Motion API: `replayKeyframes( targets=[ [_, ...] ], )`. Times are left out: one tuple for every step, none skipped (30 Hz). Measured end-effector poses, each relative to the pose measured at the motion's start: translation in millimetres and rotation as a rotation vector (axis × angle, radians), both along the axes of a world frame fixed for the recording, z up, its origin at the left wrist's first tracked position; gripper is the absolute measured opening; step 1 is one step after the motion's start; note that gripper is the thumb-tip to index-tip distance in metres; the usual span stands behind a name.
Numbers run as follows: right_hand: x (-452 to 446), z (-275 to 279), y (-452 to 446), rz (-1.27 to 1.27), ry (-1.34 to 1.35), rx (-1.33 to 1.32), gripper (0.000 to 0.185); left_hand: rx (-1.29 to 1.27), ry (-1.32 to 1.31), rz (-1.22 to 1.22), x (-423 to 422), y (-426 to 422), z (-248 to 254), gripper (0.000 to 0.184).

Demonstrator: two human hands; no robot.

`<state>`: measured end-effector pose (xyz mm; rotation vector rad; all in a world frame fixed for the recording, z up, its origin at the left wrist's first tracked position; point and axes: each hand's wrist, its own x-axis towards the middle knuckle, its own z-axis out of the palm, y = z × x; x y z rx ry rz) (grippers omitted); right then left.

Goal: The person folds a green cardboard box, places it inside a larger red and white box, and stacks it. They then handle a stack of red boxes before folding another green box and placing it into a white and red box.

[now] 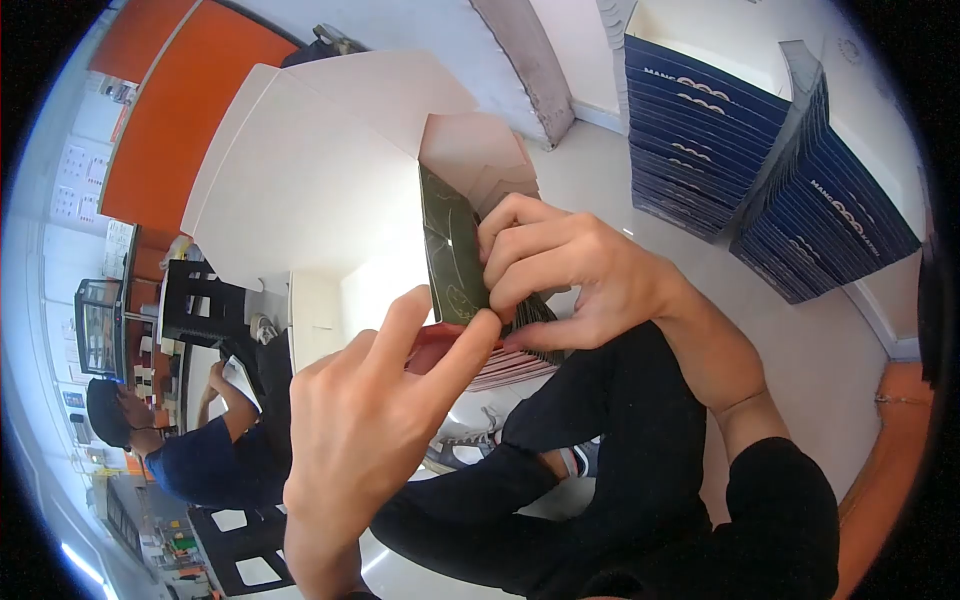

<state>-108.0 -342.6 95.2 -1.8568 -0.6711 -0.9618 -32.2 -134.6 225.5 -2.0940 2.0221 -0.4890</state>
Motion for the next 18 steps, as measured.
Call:
replayKeyframes(
  targets=[
    [0,0,0,0.0,0.006,-0.002,0.028,-0.001,0.013,-0.016,-1,-1,1,0.042],
    [0,0,0,0.001,0.005,-0.001,0.028,-0.003,0.026,-0.032,-1,-2,1,0.041],
    [-1,0,-1,-0.004,0.005,-0.004,0.027,-0.002,0.025,-0.031,-2,-1,2,0.041],
    [-1,0,-1,-0.01,0.005,-0.006,0.027,0.0,0.005,-0.027,-4,-1,3,0.041],
    [-1,0,0,-0.01,0.003,-0.005,0.027,0.003,-0.014,-0.023,-5,-2,4,0.041],
    [-1,0,2,-0.019,0.002,-0.003,0.027,0.007,-0.016,-0.024,-5,-2,5,0.041],
    [-1,-1,3,-0.028,0.002,0.001,0.027,0.019,-0.027,-0.026,-6,-2,7,0.04],
    [-1,-1,4,-0.026,0.002,0.005,0.027,0.032,-0.037,-0.025,-6,-1,7,0.04],
    [0,-2,4,-0.036,-0.002,0.005,0.026,0.034,-0.037,-0.021,-5,-1,7,0.04],
    [1,-2,4,-0.047,-0.006,0.003,0.026,0.038,-0.027,-0.03,-4,-1,5,0.039],
    [1,-2,4,-0.044,-0.007,0.003,0.026,0.042,-0.018,-0.04,-3,-2,4,0.038],
    [1,-2,5,-0.033,-0.004,0.01,0.026,0.043,-0.019,-0.04,-4,-2,4,0.038],
    [0,-2,5,-0.021,-0.001,0.019,0.025,0.045,-0.034,-0.041,-5,-2,5,0.038],
    [0,-2,5,-0.021,0.0,0.022,0.025,0.046,-0.05,-0.041,-6,-2,5,0.038],
    [0,-1,4,-0.024,-0.008,0.01,0.025,0.049,-0.049,-0.041,-9,-3,6,0.038],
    [1,-1,4,-0.026,-0.016,-0.002,0.024,0.055,-0.023,0.011,-12,-5,7,0.041],
    [1,-1,4,-0.025,-0.017,-0.001,0.024,0.058,0.004,0.061,-14,-6,7,0.044],
    [1,-1,4,-0.018,-0.016,-0.003,0.024,0.059,0.003,0.062,-13,-5,6,0.044]
  ],
)
